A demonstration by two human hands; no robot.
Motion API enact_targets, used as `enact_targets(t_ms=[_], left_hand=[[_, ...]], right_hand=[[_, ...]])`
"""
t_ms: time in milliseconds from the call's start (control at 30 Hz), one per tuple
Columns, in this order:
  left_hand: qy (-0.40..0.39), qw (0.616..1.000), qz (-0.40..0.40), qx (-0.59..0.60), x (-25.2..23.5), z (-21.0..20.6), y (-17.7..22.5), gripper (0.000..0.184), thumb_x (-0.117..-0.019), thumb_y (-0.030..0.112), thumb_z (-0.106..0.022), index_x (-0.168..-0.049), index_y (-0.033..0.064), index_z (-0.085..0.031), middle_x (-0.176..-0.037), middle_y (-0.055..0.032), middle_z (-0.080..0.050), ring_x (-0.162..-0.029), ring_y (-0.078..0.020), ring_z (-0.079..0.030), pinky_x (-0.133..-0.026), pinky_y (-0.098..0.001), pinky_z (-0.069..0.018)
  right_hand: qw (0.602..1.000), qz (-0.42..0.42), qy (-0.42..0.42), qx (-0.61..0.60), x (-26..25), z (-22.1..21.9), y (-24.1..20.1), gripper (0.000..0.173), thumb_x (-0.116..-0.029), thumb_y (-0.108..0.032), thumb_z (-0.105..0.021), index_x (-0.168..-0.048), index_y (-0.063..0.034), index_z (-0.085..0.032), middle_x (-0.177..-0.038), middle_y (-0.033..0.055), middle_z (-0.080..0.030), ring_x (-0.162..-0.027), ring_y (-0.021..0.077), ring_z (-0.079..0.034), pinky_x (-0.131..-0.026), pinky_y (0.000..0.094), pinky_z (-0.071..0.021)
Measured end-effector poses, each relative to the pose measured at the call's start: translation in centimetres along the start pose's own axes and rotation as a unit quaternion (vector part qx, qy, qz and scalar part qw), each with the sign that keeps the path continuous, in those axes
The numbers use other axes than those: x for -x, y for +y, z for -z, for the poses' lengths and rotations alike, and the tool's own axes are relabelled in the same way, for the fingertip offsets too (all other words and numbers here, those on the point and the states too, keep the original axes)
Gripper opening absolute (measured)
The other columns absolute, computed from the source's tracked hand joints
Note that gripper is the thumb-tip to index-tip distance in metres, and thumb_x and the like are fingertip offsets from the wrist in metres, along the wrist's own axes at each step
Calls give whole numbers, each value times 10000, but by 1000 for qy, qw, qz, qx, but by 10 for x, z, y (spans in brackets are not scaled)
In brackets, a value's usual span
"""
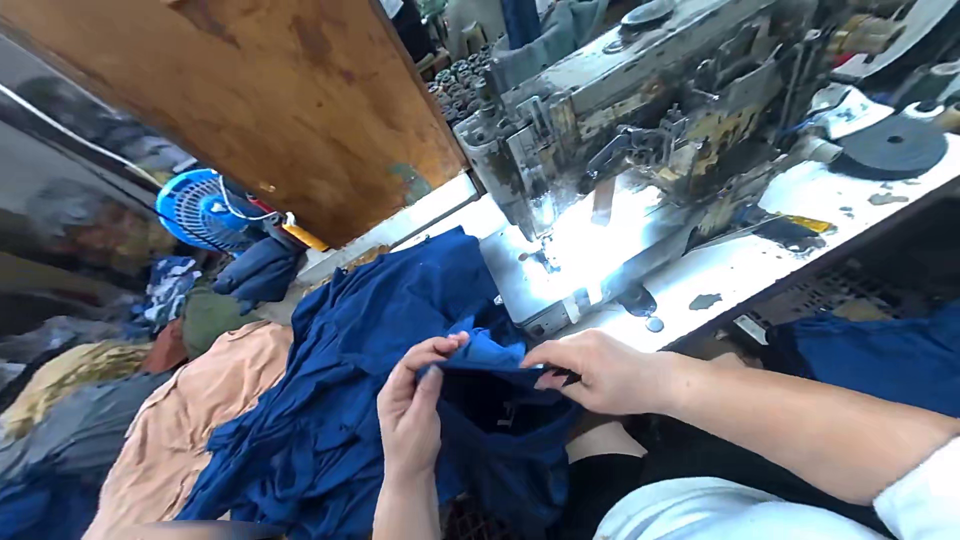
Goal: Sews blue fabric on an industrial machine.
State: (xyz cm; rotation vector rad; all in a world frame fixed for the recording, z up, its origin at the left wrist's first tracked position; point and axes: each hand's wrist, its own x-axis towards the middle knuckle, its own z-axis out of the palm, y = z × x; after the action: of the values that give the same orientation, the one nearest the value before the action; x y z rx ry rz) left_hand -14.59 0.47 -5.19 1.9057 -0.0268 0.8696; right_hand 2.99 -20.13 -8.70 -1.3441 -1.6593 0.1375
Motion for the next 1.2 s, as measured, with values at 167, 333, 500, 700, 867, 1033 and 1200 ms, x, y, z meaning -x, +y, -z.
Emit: enact_targets(t_ms=[167,333,500,700,867,1033,1200], left_hand=[[41,894,-237,-377,-89,-43,-24,136,-987,106,-640,-1019,11,-730,-911,-87,-698,-829,-144,-680,-751,-296,-567],[-142,866,44,-477,-119,-94,-55,243,-980,287,-679,-1024,66,-768,-1050,-136,-730,-989,-326,-712,-855,-571,-569],[-113,854,145,-488,-139,-113,-62,305,-958,284,-715,-1098,15,-731,-1041,-240,-718,-1011,-440,-692,-848,-646,-532],[-137,863,79,-479,-164,-116,-92,303,-897,245,-760,-1131,57,-718,-1108,-213,-710,-1054,-402,-676,-849,-648,-512],[-171,848,15,-502,-162,-112,-92,280,-897,224,-743,-1102,35,-721,-1104,-232,-706,-1074,-423,-668,-863,-655,-499],[-166,833,43,-526,-162,-118,-88,196,-915,242,-706,-1010,71,-724,-941,-188,-724,-888,-396,-705,-679,-615,-521],[-138,886,-55,-439,-170,-103,-121,335,-866,341,-757,-1100,103,-726,-1080,-125,-727,-1056,-276,-688,-869,-523,-534]], right_hand=[[999,-18,39,11,5,3,-9,267,-966,-28,-557,-1178,-38,-720,-984,111,-757,-869,206,-730,-817,385,-596],[955,-279,25,-94,46,32,9,276,-1058,-170,-495,-1145,-82,-742,-956,37,-730,-826,41,-649,-782,242,-532],[933,-305,89,-170,55,45,16,237,-1041,-161,-532,-1116,-76,-740,-882,-33,-699,-735,-65,-578,-692,125,-483],[953,-241,144,-116,44,32,40,263,-1035,-134,-512,-1105,-61,-755,-924,-1,-733,-769,-48,-618,-719,132,-510],[956,-226,149,-114,47,27,34,260,-1035,-119,-512,-1108,-51,-752,-938,6,-738,-805,-45,-634,-752,128,-518],[955,-227,160,-103,49,27,33,255,-1042,-129,-517,-1106,-57,-753,-955,-7,-746,-826,-59,-646,-770,117,-528],[953,-231,160,-115,35,26,44,252,-1019,-94,-516,-1089,-51,-754,-942,-10,-745,-802,-66,-637,-747,115,-524]])
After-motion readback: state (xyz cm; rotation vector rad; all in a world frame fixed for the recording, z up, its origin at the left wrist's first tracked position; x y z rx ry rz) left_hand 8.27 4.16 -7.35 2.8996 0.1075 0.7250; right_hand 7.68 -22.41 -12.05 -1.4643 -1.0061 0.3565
